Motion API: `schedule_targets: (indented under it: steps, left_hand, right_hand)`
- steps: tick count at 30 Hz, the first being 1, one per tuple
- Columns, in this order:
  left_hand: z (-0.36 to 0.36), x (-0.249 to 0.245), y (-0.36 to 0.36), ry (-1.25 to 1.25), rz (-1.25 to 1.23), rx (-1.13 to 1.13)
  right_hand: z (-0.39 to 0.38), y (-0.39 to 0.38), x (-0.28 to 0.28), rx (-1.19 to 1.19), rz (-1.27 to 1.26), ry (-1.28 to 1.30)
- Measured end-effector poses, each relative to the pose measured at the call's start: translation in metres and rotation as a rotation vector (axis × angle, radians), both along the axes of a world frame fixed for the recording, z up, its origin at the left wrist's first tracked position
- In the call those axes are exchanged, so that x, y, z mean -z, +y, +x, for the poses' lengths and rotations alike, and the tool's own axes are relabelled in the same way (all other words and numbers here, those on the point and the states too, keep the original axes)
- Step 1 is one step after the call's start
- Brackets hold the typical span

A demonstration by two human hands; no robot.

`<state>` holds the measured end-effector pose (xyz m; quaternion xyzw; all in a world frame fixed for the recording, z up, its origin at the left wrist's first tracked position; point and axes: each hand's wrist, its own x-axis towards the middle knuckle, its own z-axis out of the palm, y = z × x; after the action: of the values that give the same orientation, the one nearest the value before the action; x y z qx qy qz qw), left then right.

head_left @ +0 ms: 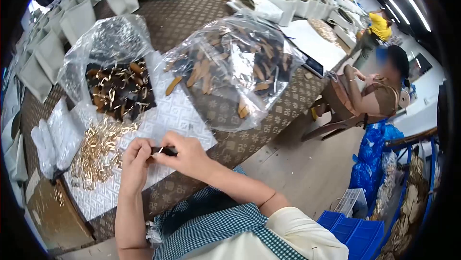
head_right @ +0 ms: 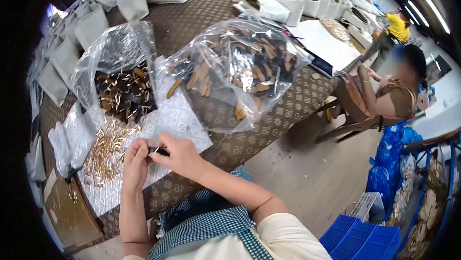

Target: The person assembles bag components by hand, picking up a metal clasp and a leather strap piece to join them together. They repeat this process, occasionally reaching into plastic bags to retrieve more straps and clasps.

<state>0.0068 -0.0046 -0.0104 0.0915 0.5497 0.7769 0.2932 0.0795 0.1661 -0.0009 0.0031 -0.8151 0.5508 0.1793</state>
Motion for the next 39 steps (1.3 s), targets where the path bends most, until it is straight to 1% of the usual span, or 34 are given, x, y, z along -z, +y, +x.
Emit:
schedule_targets:
  steps: [4, 6, 7, 8, 10, 11, 12, 13, 14, 15, 16, 18, 19, 20, 21, 22, 23, 26, 27, 28, 30, 31, 32, 34, 35, 36, 37, 38, 39]
  left_hand:
    - [0.003, -0.015, 0.008, -0.006, -0.084, -0.030]
    - [-0.003, -0.007, 0.004, 0.054, -0.105, -0.021]
    - [-0.004, -0.008, 0.005, 0.028, -0.066, -0.014]
    - [-0.007, -0.012, 0.005, 0.046, -0.104, -0.034]
    - [-0.015, -0.018, 0.007, 0.082, -0.177, -0.071]
    - [-0.026, -0.020, 0.006, 0.144, -0.139, -0.152]
    - [-0.036, -0.034, 0.011, 0.145, -0.067, -0.265]
    - [-0.058, -0.030, -0.002, 0.220, -0.007, -0.263]
    - [-0.062, -0.055, 0.008, 0.304, -0.021, -0.391]
    - [-0.071, -0.061, 0.009, 0.446, -0.098, -0.470]
    - [-0.075, -0.065, 0.008, 0.589, -0.177, -0.544]
    - [-0.077, -0.053, 0.010, 0.827, -0.340, -0.562]
    - [-0.070, -0.048, 0.014, 0.931, -0.398, -0.504]
    - [-0.064, -0.037, 0.023, 0.937, -0.344, -0.433]
    - [-0.053, -0.029, 0.034, 1.005, -0.402, -0.332]
    - [-0.037, -0.035, 0.049, 1.071, -0.503, -0.263]
    - [-0.029, -0.030, 0.063, 1.166, -0.512, -0.147]
    - [-0.018, -0.023, 0.115, 1.230, -0.409, 0.125]
    - [-0.019, -0.024, 0.134, 1.242, -0.361, 0.200]
    - [-0.024, -0.024, 0.154, 1.298, -0.355, 0.238]
    - [-0.031, -0.028, 0.193, 1.357, -0.259, 0.265]
    - [-0.045, -0.021, 0.214, 1.374, -0.354, 0.396]
    - [-0.057, -0.015, 0.231, 1.430, -0.500, 0.510]
    - [-0.077, -0.006, 0.259, 1.577, -0.141, 0.232]
    - [-0.097, 0.009, 0.282, 1.659, -0.200, 0.154]
    - [-0.113, 0.016, 0.305, 1.736, -0.259, 0.074]
    - [-0.112, -0.002, 0.315, 1.694, -0.374, 0.086]
    - [-0.112, -0.019, 0.324, 1.688, -0.417, 0.148]
    - [-0.115, -0.030, 0.337, 1.679, -0.458, 0.211]
  right_hand:
    - [0.000, -0.001, 0.007, -0.021, 0.141, 0.085]
    - [0.000, 0.001, 0.003, -0.019, 0.208, 0.153]
    - [0.001, 0.004, -0.001, -0.014, 0.245, 0.188]
    - [0.005, 0.009, -0.009, -0.036, 0.282, 0.075]
    - [0.007, 0.022, -0.015, -0.010, 0.254, 0.153]
    - [0.008, 0.031, -0.016, 0.071, 0.299, 0.212]
    - [0.009, 0.045, -0.021, 0.158, 0.398, 0.298]
    - [0.011, 0.060, -0.028, 0.243, 0.495, 0.387]
    - [0.016, 0.074, -0.042, 0.350, 0.615, 0.374]
    - [0.020, 0.087, -0.045, 0.457, 0.712, 0.350]
    - [0.025, 0.103, -0.045, 0.559, 0.788, 0.263]
    - [0.029, 0.129, -0.044, 0.681, 0.837, 0.113]
    - [0.032, 0.141, -0.041, 0.724, 0.862, 0.020]
    - [0.032, 0.154, -0.037, 0.735, 0.872, -0.097]
    - [0.031, 0.164, -0.027, 0.707, 0.644, -0.093]
    - [0.030, 0.170, -0.023, 0.672, 0.421, -0.084]
    - [0.024, 0.168, -0.021, 0.684, 0.369, 0.139]
    - [0.013, 0.155, -0.029, 0.594, 0.242, 0.373]
    - [0.008, 0.151, -0.035, 0.566, 0.260, 0.413]
    - [0.004, 0.149, -0.042, 0.540, 0.278, 0.454]
    - [-0.012, 0.153, -0.042, 0.495, 0.276, 0.614]
    - [-0.020, 0.156, -0.041, 0.468, 0.285, 0.692]
    - [-0.025, 0.157, -0.041, 0.466, 0.285, 0.749]
    - [-0.034, 0.163, -0.030, 0.495, 0.334, 0.819]
    - [-0.038, 0.165, -0.024, 0.518, 0.359, 0.858]
    - [-0.041, 0.163, -0.022, 0.510, 0.322, 0.857]
    - [-0.042, 0.163, -0.022, 0.502, 0.287, 0.853]
    - [-0.042, 0.166, -0.025, 0.478, 0.282, 0.879]
    - [-0.039, 0.167, -0.026, 0.434, 0.283, 0.817]
